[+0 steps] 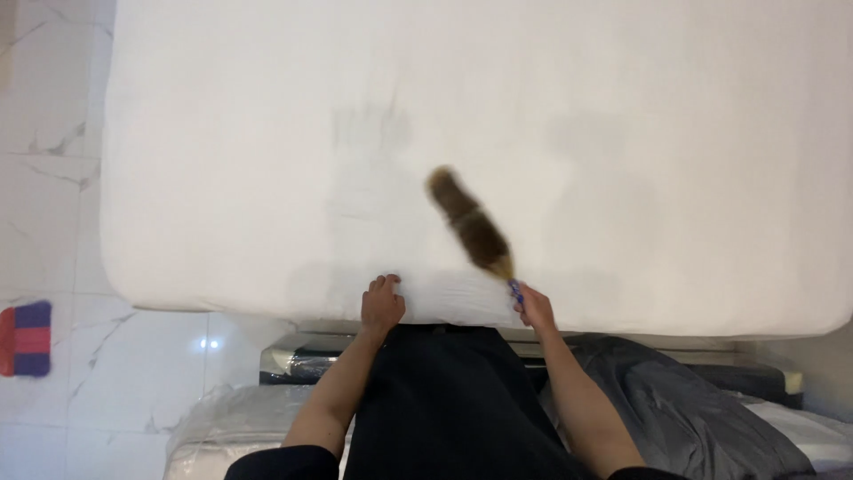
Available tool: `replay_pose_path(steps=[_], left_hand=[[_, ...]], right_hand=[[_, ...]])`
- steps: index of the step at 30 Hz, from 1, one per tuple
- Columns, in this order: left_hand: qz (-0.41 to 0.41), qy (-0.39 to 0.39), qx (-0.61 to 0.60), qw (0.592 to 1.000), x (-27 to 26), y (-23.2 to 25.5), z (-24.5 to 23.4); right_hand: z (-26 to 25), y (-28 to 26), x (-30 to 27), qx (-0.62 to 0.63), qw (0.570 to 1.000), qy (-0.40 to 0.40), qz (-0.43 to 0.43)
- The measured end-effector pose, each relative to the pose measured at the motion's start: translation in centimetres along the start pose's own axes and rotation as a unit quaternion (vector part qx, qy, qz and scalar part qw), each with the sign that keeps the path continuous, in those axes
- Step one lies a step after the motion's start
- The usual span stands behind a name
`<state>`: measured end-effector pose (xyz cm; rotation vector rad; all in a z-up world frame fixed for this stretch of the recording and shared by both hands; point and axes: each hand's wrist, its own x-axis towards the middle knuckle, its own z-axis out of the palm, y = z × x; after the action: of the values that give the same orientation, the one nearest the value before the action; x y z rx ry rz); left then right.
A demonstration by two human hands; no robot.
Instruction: Clean the bed surface and mattress area using a broom and duster.
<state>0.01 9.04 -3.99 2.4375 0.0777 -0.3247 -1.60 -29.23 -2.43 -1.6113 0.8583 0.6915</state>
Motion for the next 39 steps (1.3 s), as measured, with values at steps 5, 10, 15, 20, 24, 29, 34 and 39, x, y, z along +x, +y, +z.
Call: replay_pose_path(steps=[5,10,15,20,24,29,34,39], left_hand=[[-0.111,-0.11,0.065,0.986,3.8,2.7,0.4],[-0.223,-0.153,0.107,0.957,4.8,3.4,0.4],[-0.235,-0.167,0.108,0.951,3.4,3.7,0.4],[-0.263,-0.14,0.084,0.951,3.9,4.5,0.7],[-0.279,-0.189,0.037,0.941,2.9,6.0,-0.6],[-0.252,-0.149,0.036,0.956,0.1,6.2,0.2],[-0.228,-0.153,0.023,0.961,-0.5,5.7,0.8],[-0.205,-0.168,0.027,0.964,-0.1,4.2,1.1]], right_hand=[[-7.2,14.9,-3.1,0.401,0.852,0.327,0.072],[-8.5,17.4,-4.8,0.508,0.675,0.532,0.052],[-2.7,11.3,1.2,0.43,0.857,0.257,-0.124],[1.7,-4.3,2.3,-0.077,0.962,-0.046,-0.257],[4.1,-10.2,2.8,-0.299,0.902,-0.161,-0.266],[0.5,-6.0,6.4,-0.153,0.961,-0.11,-0.203],[-8.3,-0.9,3.4,0.132,0.953,0.273,-0.025],[-9.0,0.8,3.8,0.353,0.86,0.362,-0.066]])
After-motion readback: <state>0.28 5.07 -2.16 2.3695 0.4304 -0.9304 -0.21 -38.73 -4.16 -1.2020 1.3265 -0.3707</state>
